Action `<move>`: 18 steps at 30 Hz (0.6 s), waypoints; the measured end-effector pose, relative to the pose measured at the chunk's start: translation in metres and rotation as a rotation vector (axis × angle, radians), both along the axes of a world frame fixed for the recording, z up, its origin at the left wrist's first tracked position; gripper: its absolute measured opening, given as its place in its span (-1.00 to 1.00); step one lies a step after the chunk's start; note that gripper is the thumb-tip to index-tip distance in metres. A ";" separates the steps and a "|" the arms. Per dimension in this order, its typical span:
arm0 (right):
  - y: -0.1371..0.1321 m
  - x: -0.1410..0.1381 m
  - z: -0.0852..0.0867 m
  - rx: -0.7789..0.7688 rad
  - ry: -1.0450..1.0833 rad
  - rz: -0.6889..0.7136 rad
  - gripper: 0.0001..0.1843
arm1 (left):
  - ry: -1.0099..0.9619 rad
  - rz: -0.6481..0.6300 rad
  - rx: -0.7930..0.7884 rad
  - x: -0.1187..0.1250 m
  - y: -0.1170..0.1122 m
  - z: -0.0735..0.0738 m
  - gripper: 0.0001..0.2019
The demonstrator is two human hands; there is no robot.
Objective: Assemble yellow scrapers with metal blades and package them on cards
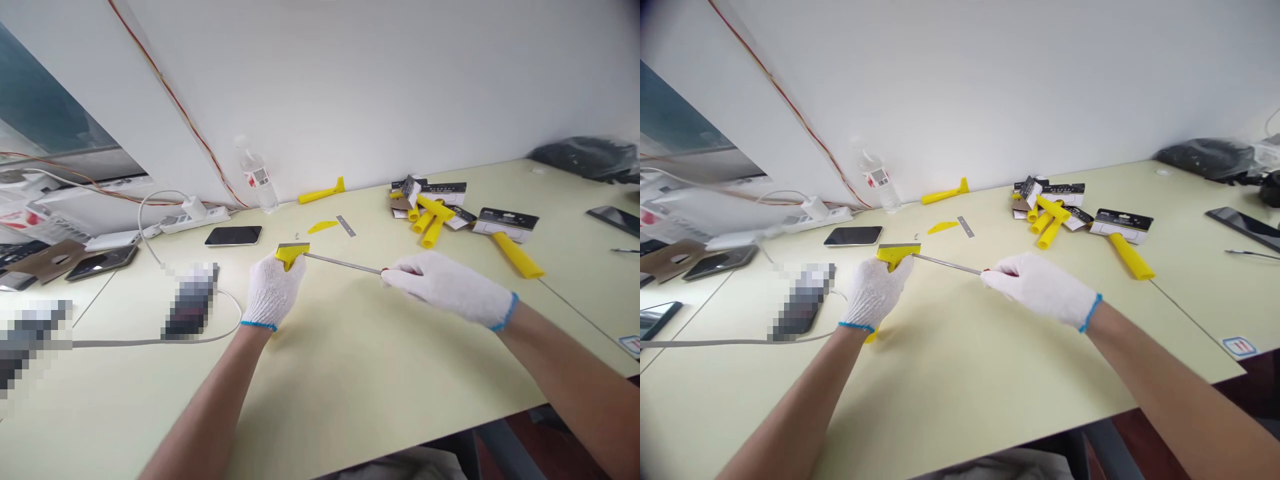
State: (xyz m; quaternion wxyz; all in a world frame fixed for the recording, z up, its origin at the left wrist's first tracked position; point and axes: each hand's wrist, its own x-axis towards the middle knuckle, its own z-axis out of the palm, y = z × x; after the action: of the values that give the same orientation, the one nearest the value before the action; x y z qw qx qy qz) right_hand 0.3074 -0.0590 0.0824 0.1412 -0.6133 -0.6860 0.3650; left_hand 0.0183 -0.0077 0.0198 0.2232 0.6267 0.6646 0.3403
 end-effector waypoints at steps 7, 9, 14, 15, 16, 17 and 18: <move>0.026 0.009 -0.036 -0.017 0.068 0.066 -0.59 | 0.059 -0.031 0.010 0.010 0.017 0.005 -0.62; 0.020 0.000 -0.043 0.239 -0.121 0.108 -0.57 | 0.073 -0.040 0.003 0.011 0.016 0.005 -0.62; 0.014 -0.013 -0.048 0.306 -0.145 0.018 -0.58 | 0.083 -0.055 -0.019 0.011 0.014 0.003 -0.61; 0.018 -0.011 -0.048 0.182 -0.051 0.011 -0.55 | 0.082 -0.056 -0.022 0.011 0.014 0.003 -0.61; 0.023 -0.008 -0.048 0.009 0.067 0.018 -0.52 | 0.079 -0.058 -0.026 0.011 0.014 0.004 -0.61; 0.029 -0.004 -0.048 -0.184 0.193 0.035 -0.48 | 0.075 -0.059 -0.029 0.010 0.014 0.004 -0.61; 0.035 0.001 -0.049 -0.376 0.318 0.057 -0.46 | 0.070 -0.060 -0.031 0.011 0.014 0.004 -0.61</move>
State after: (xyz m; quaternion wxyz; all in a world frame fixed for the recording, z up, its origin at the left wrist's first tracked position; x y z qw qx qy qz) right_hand 0.3089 -0.0241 0.0331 0.1205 -0.5443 -0.5923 0.5818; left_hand 0.0288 0.0068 0.0235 0.2195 0.6544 0.6580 0.3009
